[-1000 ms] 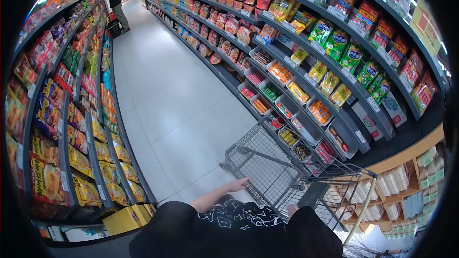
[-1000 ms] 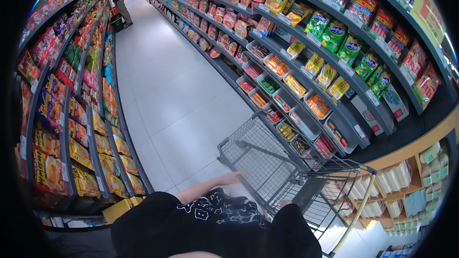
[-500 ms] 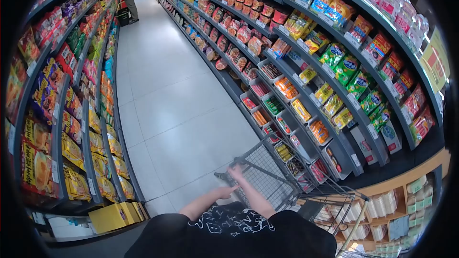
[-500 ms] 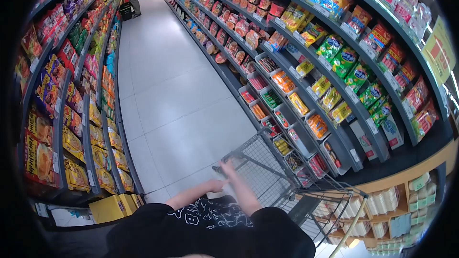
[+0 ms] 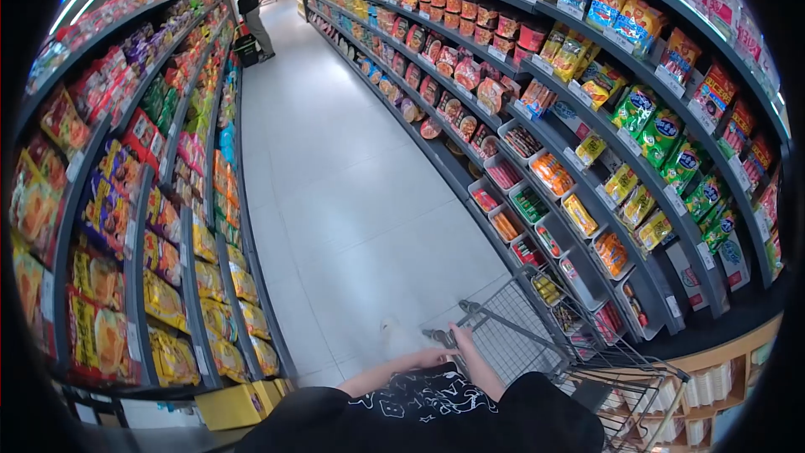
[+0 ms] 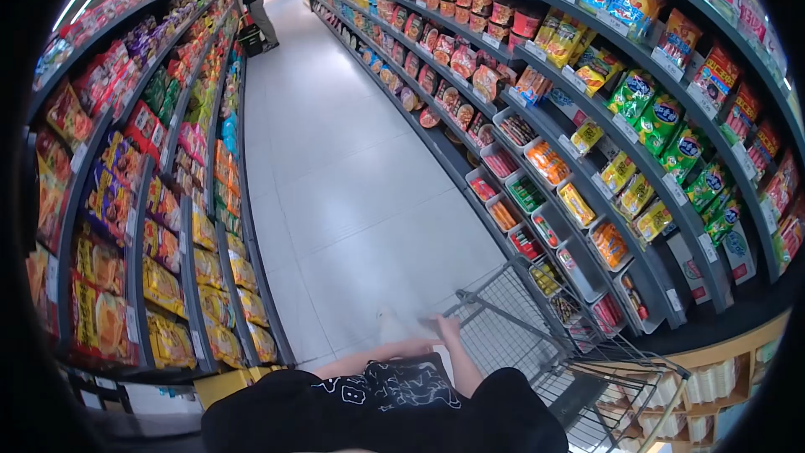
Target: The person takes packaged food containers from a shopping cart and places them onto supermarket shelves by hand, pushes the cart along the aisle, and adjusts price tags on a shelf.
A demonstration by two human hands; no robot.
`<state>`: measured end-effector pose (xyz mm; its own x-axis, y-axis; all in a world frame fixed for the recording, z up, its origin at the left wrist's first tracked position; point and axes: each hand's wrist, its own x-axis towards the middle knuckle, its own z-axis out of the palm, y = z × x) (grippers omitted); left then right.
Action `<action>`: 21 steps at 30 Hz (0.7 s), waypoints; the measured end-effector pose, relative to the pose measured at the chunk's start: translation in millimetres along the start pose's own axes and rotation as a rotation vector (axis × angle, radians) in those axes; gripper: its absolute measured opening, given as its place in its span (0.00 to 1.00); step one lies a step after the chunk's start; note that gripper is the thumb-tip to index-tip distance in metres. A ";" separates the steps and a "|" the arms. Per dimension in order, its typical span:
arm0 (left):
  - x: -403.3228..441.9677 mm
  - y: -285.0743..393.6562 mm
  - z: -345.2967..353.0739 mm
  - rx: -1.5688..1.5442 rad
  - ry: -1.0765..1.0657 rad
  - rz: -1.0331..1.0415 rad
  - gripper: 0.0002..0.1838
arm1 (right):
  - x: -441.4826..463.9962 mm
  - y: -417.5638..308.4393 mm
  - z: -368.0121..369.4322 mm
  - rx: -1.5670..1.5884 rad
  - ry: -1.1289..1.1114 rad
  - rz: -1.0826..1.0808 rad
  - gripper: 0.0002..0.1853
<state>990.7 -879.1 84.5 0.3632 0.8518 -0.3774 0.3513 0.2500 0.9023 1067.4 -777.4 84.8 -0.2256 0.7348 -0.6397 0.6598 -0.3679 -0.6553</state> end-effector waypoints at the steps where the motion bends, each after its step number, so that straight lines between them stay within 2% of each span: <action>1: 8.9 -41.4 -4.2 -0.021 0.042 0.018 0.27 | 15.5 13.9 4.9 0.255 0.137 0.000 0.40; 3: -17.8 -99.7 -20.6 -0.701 0.370 -0.089 0.24 | 73.0 70.9 24.9 0.657 0.225 -0.109 0.33; 4: -43.0 -130.7 -74.6 0.230 0.346 -0.291 0.21 | 67.6 47.6 14.9 0.595 0.154 0.135 0.30; 5: -70.0 -123.5 -94.0 0.042 0.449 -0.498 0.17 | 70.2 46.2 20.8 0.668 0.221 0.116 0.24; 6: -94.1 -152.2 -109.5 0.272 0.405 -0.576 0.14 | 71.9 42.3 22.0 0.453 0.306 0.066 0.20; 7: -114.1 -181.6 -133.0 0.137 0.192 -0.780 0.10 | 87.9 56.9 40.6 0.331 0.575 -0.112 0.16; 8: -143.4 -226.3 -148.5 -0.093 0.132 -0.628 0.09 | 84.0 33.3 41.2 0.350 0.586 -0.100 0.16; 9: -155.0 -196.5 -169.7 -0.180 0.156 -1.077 0.09 | 66.0 4.6 37.1 0.183 0.671 0.208 0.15; 10: -160.4 -211.1 -182.1 -0.265 0.100 -1.108 0.10 | 53.4 -18.0 31.4 0.006 0.735 0.516 0.15; 11: -163.0 -219.8 -211.5 -0.253 0.086 -1.122 0.10 | 54.2 -22.8 33.0 -0.071 0.799 0.528 0.14; 13: -180.1 -238.1 -245.0 0.667 -0.218 -0.702 0.11 | 51.6 -33.1 30.6 -0.058 0.775 0.497 0.15; 14: -191.0 -240.1 -245.6 1.081 -0.378 -0.420 0.12 | 46.2 -34.3 26.2 -0.056 0.759 0.449 0.15; 15: -175.8 -236.2 -252.4 0.855 -0.277 -0.673 0.12 | 48.5 -29.1 26.2 -0.064 0.742 0.455 0.15; 17: -149.0 -246.8 -265.5 0.402 0.114 -1.096 0.12 | 51.4 -23.0 29.3 -0.066 0.720 0.435 0.15; 19: -99.9 -257.7 -266.5 0.239 0.349 -0.756 0.10 | 44.5 -18.4 32.3 -0.057 0.722 0.424 0.15; 20: -67.0 -181.5 -272.1 -0.029 0.415 -0.906 0.11 | 45.5 -16.8 32.7 -0.064 0.739 0.403 0.15; 21: -34.3 -167.6 -271.8 -0.090 0.403 -0.855 0.16 | 50.5 -17.6 30.7 -0.071 0.762 0.374 0.15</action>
<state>684.8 -825.1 2.9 -0.3177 0.4544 -0.8322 0.2868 0.8826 0.3724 1022.4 -751.3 51.7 0.5438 0.7642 -0.3469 0.6436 -0.6450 -0.4120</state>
